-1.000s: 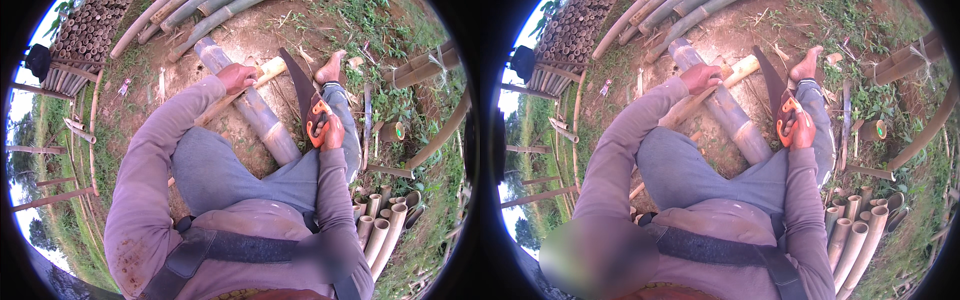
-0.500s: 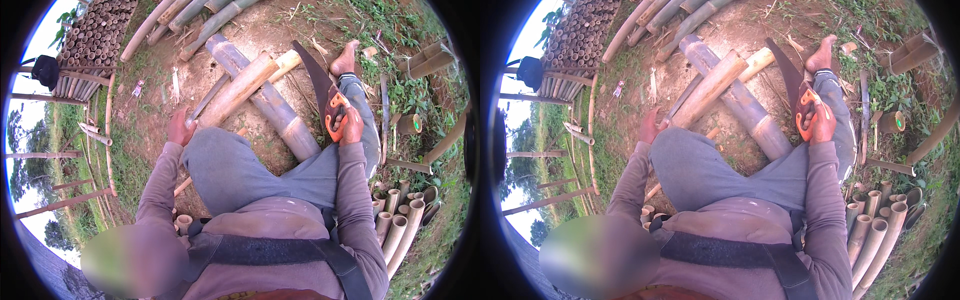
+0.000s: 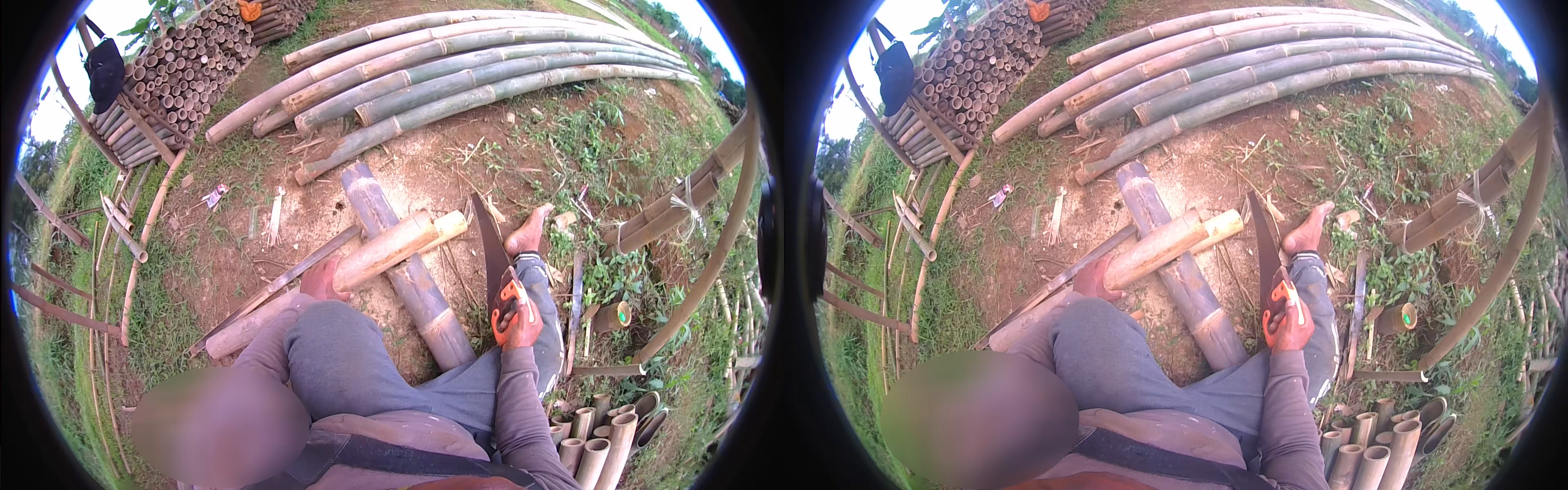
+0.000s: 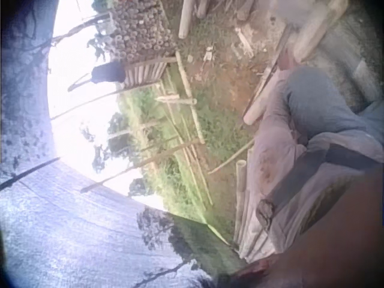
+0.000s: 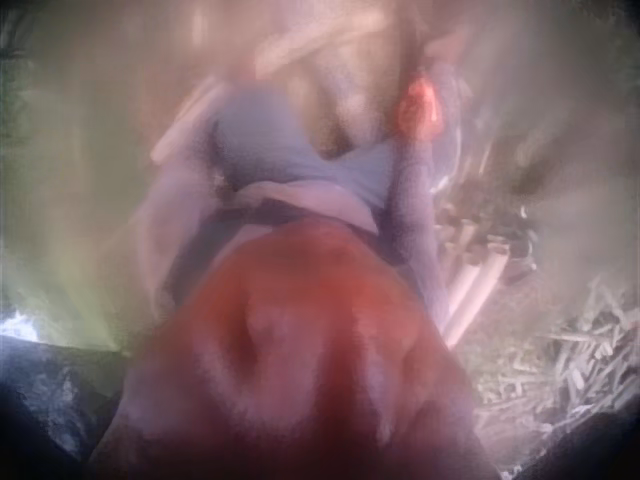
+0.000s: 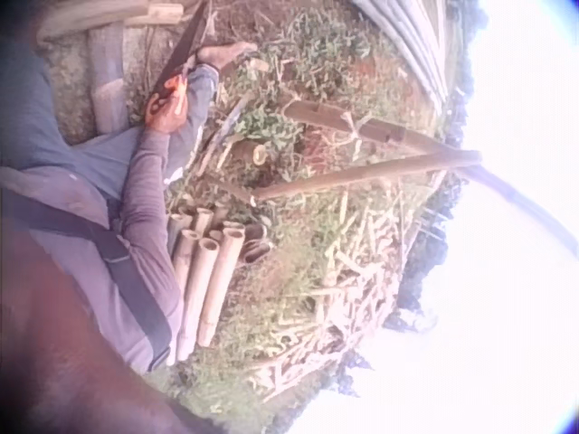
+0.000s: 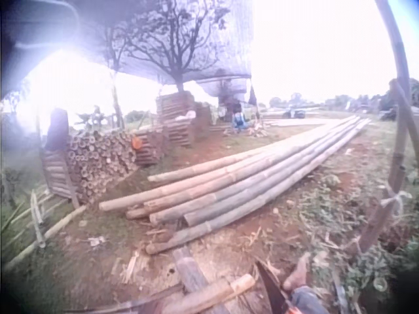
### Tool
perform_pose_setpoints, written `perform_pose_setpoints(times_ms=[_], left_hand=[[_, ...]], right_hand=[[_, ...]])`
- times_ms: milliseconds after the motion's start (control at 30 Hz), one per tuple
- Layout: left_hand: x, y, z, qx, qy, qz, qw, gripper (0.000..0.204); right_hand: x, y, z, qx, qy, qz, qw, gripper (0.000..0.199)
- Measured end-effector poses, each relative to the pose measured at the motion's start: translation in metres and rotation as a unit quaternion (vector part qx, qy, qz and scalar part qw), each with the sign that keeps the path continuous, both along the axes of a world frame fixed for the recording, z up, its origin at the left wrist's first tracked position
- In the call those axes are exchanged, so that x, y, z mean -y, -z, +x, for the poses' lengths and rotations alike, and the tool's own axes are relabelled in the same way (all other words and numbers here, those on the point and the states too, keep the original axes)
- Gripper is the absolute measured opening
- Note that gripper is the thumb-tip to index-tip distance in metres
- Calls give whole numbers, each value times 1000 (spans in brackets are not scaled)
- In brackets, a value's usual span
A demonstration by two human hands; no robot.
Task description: The person sits on the ground and uses a hand saw to cut a long bamboo pole into shorter sections. They position the pole on a wooden support, saw through it, and then move the cut pieces aside. The process is repeated with another bamboo pole.
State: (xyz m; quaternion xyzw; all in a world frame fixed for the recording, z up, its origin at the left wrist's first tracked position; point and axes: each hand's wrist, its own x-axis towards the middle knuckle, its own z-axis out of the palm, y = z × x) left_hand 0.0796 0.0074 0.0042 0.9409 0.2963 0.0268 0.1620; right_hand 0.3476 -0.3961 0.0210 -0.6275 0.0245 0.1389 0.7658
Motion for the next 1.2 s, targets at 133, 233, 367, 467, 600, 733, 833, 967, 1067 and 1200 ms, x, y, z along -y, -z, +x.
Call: perform_pose_setpoints(times_ms=[133,233,367,467,600,733,833,967,1067,1200], left_hand=[[6,18,20,21,-7,6,1000,109],[14,6,21,11,-17,-22,1000,106],[20,-18,8,20,-38,-37,998,104],[17,0,4,16,-51,-22,998,103],[17,-6,8,27,-26,-38,999,103],[12,10,5,36,-18,6,999,105],[8,18,5,18,-32,14,999,106],[10,13,8,22,-28,1,999,107],[11,9,6,23,-27,-3,999,107],[0,16,10,24,-17,-11,1000,109]], right_hand=[[9,-6,9,-10,10,-6,1000,34],[8,-3,9,-19,-6,-17,1000,35],[-3,2,4,-31,-20,-30,999,36],[-6,1,4,-36,-22,-26,999,35],[0,2,5,-35,-18,-30,999,35],[0,9,6,-37,-25,-19,999,34],[-4,3,3,-35,-27,-21,999,33],[0,12,8,-24,-24,-38,999,35],[1,9,6,-27,-38,-23,999,35],[-4,22,13,-23,11,-12,1000,38]])
